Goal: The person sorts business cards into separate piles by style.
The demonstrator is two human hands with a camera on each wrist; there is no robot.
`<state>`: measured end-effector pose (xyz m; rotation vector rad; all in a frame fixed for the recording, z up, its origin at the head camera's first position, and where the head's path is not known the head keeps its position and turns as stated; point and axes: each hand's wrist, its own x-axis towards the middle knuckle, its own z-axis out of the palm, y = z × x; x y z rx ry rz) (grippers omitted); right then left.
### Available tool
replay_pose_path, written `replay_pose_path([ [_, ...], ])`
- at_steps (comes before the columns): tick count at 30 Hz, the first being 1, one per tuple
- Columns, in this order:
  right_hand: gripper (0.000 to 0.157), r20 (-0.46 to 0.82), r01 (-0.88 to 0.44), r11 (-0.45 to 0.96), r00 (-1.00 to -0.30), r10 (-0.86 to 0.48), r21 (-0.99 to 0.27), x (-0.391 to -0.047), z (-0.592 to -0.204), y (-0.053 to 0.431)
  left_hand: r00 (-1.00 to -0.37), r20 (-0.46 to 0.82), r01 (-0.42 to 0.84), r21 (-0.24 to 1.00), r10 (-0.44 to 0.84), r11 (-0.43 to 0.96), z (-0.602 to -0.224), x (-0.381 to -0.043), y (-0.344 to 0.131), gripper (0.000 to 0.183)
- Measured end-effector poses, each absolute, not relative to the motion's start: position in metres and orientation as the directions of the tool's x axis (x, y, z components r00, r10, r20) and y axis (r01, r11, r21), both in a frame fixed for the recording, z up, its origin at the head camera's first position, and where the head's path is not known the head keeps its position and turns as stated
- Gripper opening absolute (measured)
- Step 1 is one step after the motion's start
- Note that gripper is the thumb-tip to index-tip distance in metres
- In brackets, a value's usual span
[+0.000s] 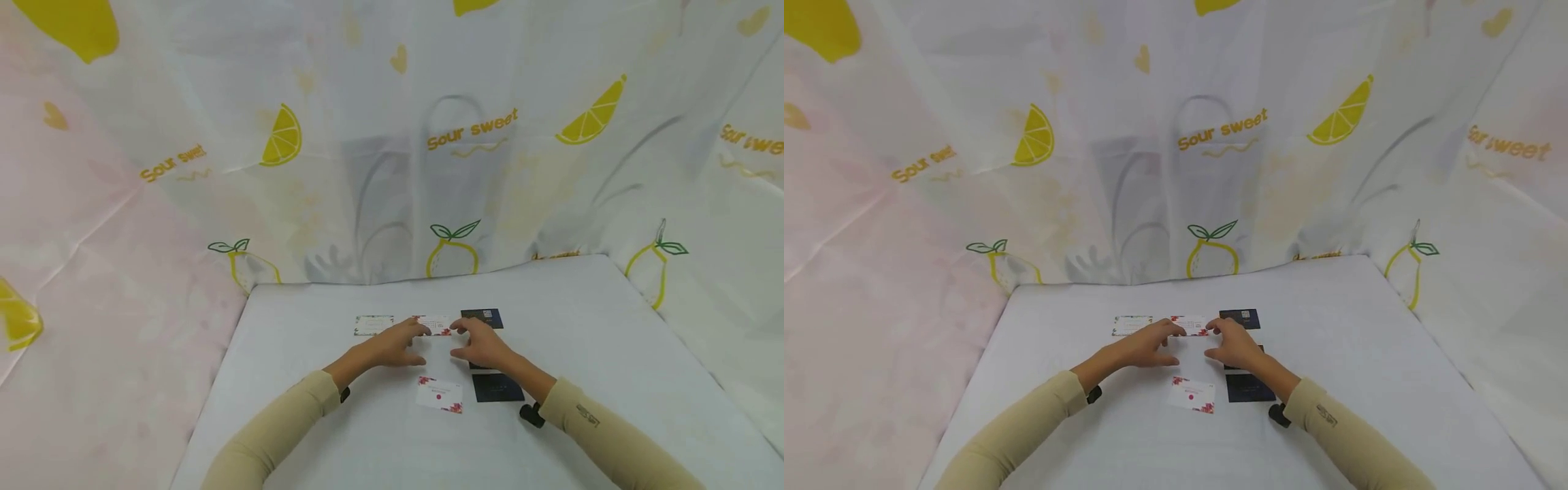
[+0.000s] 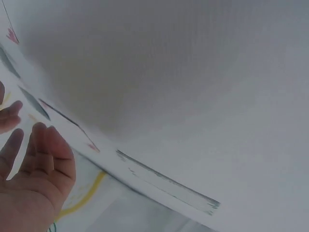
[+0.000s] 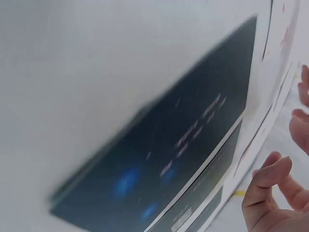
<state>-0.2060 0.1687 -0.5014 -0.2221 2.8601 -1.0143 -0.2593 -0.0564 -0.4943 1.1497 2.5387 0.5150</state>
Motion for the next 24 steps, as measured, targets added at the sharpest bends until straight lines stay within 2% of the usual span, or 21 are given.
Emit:
replay_pose_path([
  [13,0.039,-0.105,-0.133,0.784,-0.964,-0.244,-0.606,-0.180,-0.506,0.157,-0.589,-0.185,0.678,0.418,0.787,0.605,-0.503,-0.229,-0.063,0.048],
  [24,0.043,-0.116,-0.203,0.789,-0.938,-0.327,-0.580,-0.163,-0.510,0.155,-0.613,-0.204,0.665,0.389,0.764,0.637,-0.508,-0.215,-0.057,0.047],
])
